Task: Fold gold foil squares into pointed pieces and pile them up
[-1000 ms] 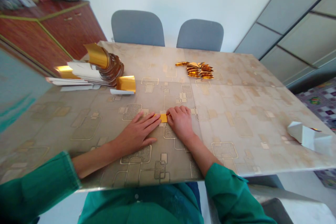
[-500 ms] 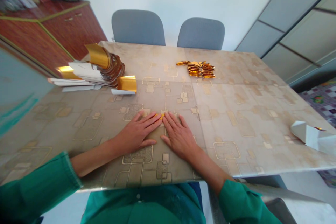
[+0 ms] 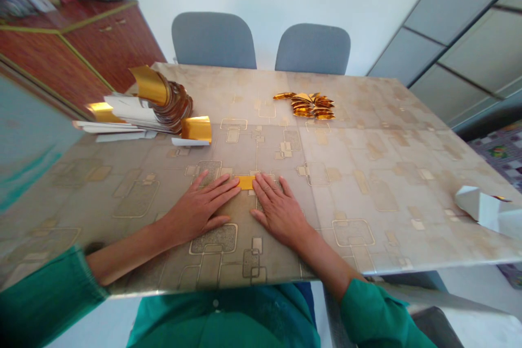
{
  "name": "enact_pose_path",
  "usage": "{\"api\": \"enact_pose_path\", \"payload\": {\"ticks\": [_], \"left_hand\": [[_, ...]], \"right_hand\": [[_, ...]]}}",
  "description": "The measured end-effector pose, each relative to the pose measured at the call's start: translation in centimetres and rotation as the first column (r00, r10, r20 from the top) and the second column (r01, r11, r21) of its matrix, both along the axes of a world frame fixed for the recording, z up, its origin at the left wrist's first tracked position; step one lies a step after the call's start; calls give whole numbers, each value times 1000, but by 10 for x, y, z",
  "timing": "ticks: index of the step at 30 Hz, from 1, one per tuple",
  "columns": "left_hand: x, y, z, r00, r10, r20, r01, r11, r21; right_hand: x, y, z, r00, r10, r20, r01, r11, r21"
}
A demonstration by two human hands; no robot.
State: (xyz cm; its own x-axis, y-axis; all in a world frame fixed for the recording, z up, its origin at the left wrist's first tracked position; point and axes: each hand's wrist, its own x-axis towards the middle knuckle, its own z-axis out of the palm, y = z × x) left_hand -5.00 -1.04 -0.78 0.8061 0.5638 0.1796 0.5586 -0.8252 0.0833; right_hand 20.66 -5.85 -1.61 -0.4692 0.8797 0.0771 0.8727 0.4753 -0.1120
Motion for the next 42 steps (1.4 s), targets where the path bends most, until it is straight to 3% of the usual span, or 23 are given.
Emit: {"api": "enact_pose_path", "payload": {"ticks": [5, 10, 15, 19, 23, 28, 42], "left_hand": [[4, 0, 2, 1000, 1, -5, -1, 1000, 10], [10, 2, 3, 999, 8, 39, -8, 1000, 24], [26, 14, 11, 992, 48, 114, -46, 999, -21], [35, 23, 14, 981, 87, 171, -80, 996, -50], [36, 24, 11, 964, 107, 244, -91, 993, -77], [35, 24, 9, 953, 148, 265, -128, 988, -90], [34, 26, 4, 953, 88, 289, -97, 995, 18]], "right_hand": [[17, -7, -2, 998, -53, 21, 52, 998, 45], [25, -2, 7, 999, -15, -31, 18, 995, 103], [17, 30, 24, 951, -103, -292, 136, 986, 97], [4, 45, 28, 949, -151, -277, 159, 987, 7], [-2, 43, 26, 951, -183, -248, 196, 980, 29], [-2, 41, 26, 959, -150, -242, 179, 978, 106], [-2, 35, 30, 958, -14, -288, 92, 962, 258]]}}
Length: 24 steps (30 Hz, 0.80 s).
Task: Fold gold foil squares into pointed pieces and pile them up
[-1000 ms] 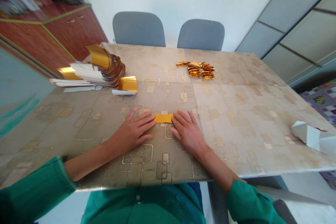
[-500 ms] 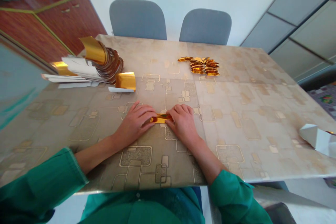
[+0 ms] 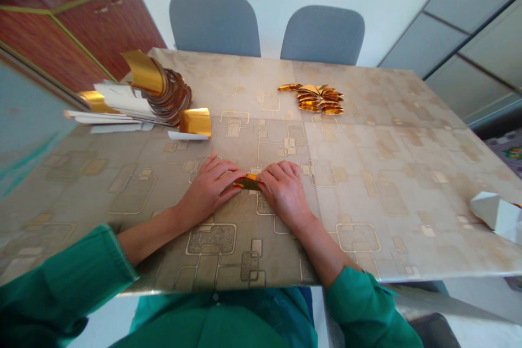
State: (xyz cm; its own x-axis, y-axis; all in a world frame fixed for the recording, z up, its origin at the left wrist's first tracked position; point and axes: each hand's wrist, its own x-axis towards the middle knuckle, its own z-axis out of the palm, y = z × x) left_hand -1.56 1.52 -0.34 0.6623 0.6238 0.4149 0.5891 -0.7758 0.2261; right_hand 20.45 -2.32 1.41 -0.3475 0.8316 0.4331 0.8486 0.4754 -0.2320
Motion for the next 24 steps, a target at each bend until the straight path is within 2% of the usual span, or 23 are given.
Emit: {"api": "enact_pose_path", "payload": {"ticks": [6, 11, 17, 24], "left_hand": [[1, -2, 5, 1000, -5, -15, 6, 1000, 29], [-4, -7, 7, 998, -41, -46, 40, 999, -27], [-8, -14, 7, 996, -54, -67, 46, 991, -125], [-1, -24, 6, 994, -71, -85, 66, 996, -66]], "right_hand": [[-1, -5, 3, 996, 86, -1, -86, 996, -22], [2, -11, -2, 986, 166, -2, -165, 977, -135], [8, -9, -4, 978, 202, -53, -209, 947, -245], [14, -4, -5, 952, 278, -131, -304, 915, -264]]}}
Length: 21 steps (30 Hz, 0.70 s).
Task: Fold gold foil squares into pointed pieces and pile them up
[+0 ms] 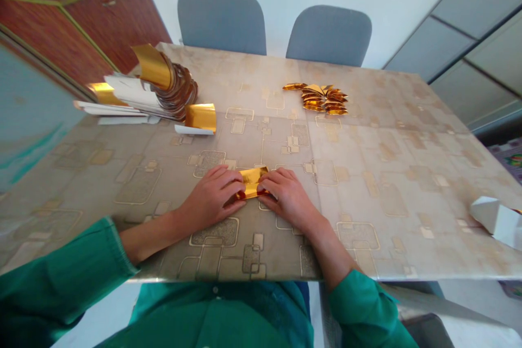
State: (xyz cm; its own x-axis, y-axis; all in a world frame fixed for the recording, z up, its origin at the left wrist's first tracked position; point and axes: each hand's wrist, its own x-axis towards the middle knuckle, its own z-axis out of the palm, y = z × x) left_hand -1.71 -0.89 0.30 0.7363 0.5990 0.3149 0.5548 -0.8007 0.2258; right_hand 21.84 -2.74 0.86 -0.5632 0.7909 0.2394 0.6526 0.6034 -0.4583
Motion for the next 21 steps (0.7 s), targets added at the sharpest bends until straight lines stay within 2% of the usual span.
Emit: {"api": "enact_pose_path", "payload": {"ticks": [3, 8, 17, 21], "left_hand": [[3, -2, -2, 1000, -2, 6, 2, 1000, -17], [1, -3, -3, 996, 84, 34, -81, 994, -72], [1, 0, 1, 984, 168, 52, -162, 982, -94], [2, 2, 1, 977, 204, 55, -196, 972, -131]], "right_hand": [[2, 1, 1, 1000, 6, -23, -7, 1000, -11], [6, 4, 2, 998, -15, -60, 12, 998, -64], [6, 3, 2, 988, -155, -22, 151, 979, -136], [3, 3, 0, 972, -233, -16, 229, 965, -130]]}}
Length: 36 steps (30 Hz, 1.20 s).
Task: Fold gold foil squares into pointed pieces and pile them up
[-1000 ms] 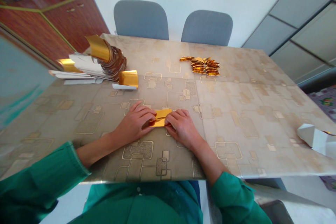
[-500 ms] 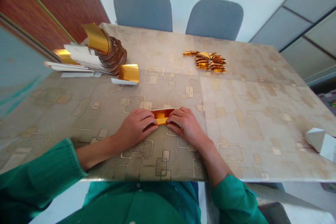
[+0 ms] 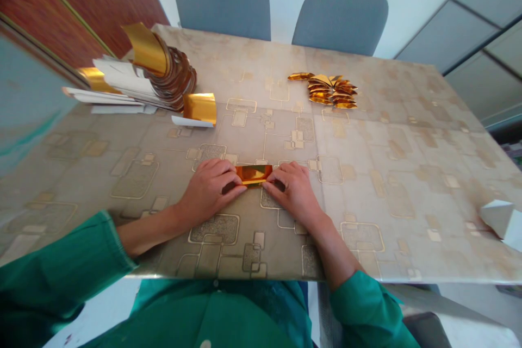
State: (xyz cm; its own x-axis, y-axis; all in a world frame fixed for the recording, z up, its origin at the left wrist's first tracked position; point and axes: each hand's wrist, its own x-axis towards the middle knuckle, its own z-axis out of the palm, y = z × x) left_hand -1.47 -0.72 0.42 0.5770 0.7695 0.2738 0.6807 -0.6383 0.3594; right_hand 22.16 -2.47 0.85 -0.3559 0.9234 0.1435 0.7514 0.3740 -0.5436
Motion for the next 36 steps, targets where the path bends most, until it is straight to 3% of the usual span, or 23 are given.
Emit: {"api": "enact_pose_path", "payload": {"ticks": [10, 18, 25, 36], "left_hand": [[-1, 4, 0, 998, 61, -3, -61, 998, -32], [0, 4, -1, 997, 81, -2, -81, 996, -28], [-2, 4, 1, 998, 68, 19, -67, 997, -34], [-1, 6, 4, 997, 82, -5, -82, 995, -49]], "right_hand": [[-3, 1, 0, 999, -54, -9, 53, 998, -13], [-12, -2, -4, 986, -146, 83, 139, 987, 81], [-16, -4, -3, 963, -175, 204, 134, 970, 202], [-18, -5, -4, 947, -198, 253, 140, 963, 232]]}}
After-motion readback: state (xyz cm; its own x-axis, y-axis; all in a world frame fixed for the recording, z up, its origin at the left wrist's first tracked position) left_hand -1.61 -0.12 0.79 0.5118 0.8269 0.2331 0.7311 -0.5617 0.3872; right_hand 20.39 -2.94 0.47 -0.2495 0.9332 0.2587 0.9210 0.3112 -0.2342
